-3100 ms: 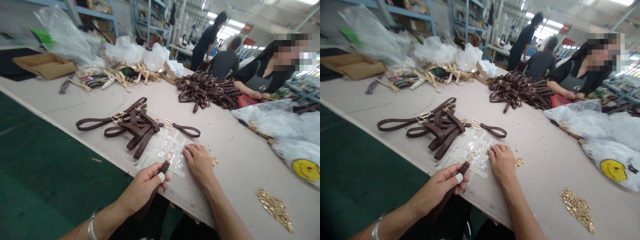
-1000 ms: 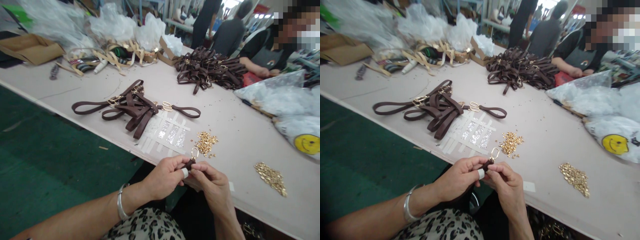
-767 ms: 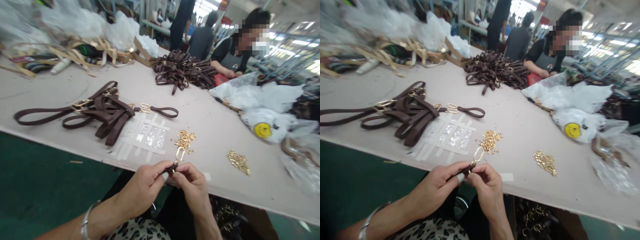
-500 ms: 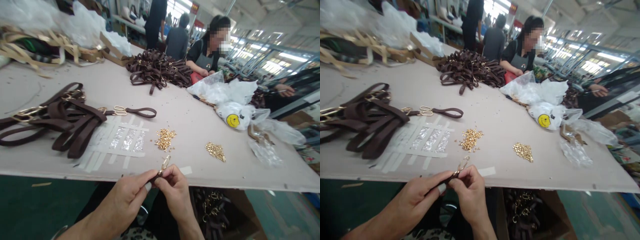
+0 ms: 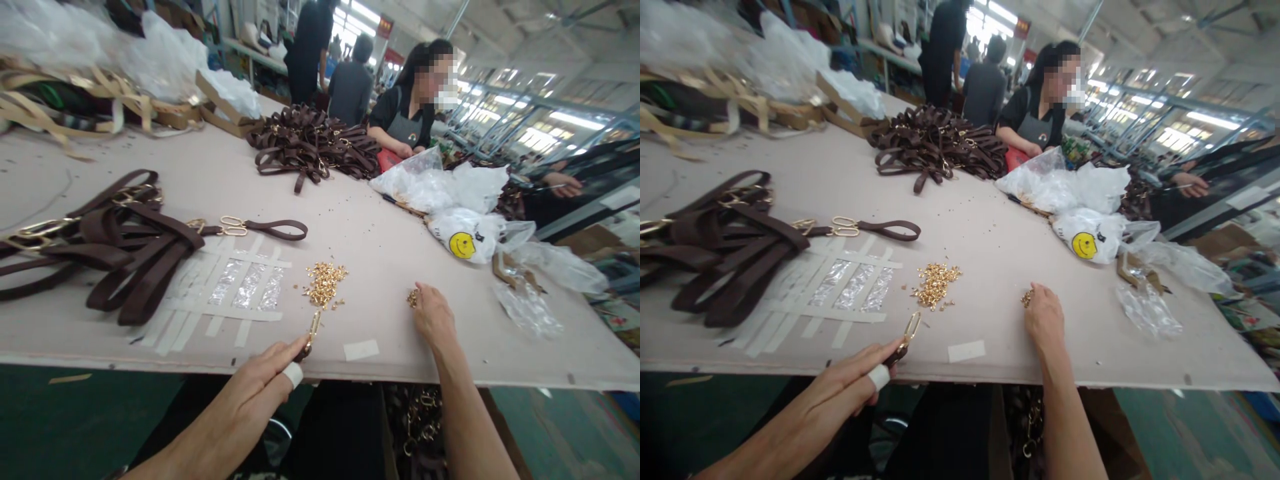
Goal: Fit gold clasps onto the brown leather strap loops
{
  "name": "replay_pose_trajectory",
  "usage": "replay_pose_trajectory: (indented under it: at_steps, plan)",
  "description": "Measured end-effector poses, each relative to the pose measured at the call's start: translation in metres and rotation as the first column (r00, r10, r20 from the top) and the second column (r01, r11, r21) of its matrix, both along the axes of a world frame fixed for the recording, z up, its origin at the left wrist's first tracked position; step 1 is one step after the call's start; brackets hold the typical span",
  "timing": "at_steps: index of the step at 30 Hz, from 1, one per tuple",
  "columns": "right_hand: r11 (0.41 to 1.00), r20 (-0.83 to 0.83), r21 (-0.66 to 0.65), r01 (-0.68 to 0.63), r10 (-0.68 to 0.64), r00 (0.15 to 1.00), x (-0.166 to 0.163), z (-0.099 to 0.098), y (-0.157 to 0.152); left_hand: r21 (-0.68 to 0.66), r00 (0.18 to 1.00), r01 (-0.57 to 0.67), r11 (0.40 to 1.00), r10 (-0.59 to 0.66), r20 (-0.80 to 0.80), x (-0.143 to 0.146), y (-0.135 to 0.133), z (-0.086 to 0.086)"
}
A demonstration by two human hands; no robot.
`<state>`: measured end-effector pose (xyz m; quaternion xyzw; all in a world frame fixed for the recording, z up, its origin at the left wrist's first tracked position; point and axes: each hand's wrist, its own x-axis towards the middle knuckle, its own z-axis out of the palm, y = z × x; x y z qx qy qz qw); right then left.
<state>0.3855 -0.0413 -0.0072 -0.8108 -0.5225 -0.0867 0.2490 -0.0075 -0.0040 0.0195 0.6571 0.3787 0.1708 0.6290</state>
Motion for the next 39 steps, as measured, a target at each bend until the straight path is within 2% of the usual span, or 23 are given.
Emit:
replay_pose_trajectory:
  at_steps: [3, 6, 8, 13, 17, 21, 24, 27, 30, 33, 39]
  plan:
    - [0.996, 0.076, -0.07, -0.052, 0.057, 0.995, 0.016, -0.011, 0.006, -0.05, 0.998, -0.007, 0.999, 0.004, -0.059, -0.005, 0.001, 0.002]
    - [0.985, 0.132, -0.111, -0.132, 0.146, 0.98, 0.005, -0.016, 0.002, -0.07, 1.0, -0.014, 0.997, 0.012, -0.022, -0.007, 0.002, -0.003]
    - [0.973, 0.154, -0.129, -0.193, 0.212, 0.965, -0.008, -0.016, -0.005, -0.135, 0.998, -0.042, 0.99, 0.048, 0.048, -0.007, 0.003, -0.009]
    - [0.937, 0.171, -0.148, -0.316, 0.339, 0.925, -0.033, -0.013, -0.031, -0.446, 0.974, -0.055, 0.893, 0.147, 0.173, -0.002, 0.004, -0.023]
    - [0.922, 0.17, -0.14, -0.36, 0.381, 0.909, -0.04, -0.014, -0.052, -0.518, 0.976, -0.032, 0.855, 0.139, 0.169, 0.001, 0.004, -0.023]
    - [0.94, 0.161, -0.051, -0.336, 0.34, 0.927, -0.047, -0.012, -0.068, -0.51, 0.976, -0.041, 0.859, 0.143, 0.162, 0.001, 0.001, -0.023]
    - [0.979, 0.129, 0.093, -0.183, 0.17, 0.977, -0.057, -0.008, -0.08, -0.492, 0.972, -0.062, 0.868, 0.165, 0.168, 0.001, -0.001, -0.023]
    - [0.992, 0.076, 0.109, -0.066, 0.058, 0.995, -0.066, -0.006, -0.093, -0.472, 0.963, -0.094, 0.876, 0.2, 0.18, 0.001, -0.002, -0.021]
    - [0.987, 0.05, 0.083, -0.137, 0.134, 0.99, -0.069, -0.01, -0.103, -0.481, 0.961, -0.1, 0.871, 0.209, 0.179, 0.002, -0.003, -0.019]
    - [0.974, 0.023, 0.112, -0.198, 0.197, 0.98, -0.066, -0.016, -0.106, -0.503, 0.961, -0.092, 0.86, 0.208, 0.181, 0.003, -0.006, -0.018]
    - [0.978, -0.042, 0.152, -0.142, 0.15, 0.988, -0.058, -0.019, -0.107, -0.525, 0.958, -0.075, 0.848, 0.207, 0.199, 0.002, -0.009, -0.023]
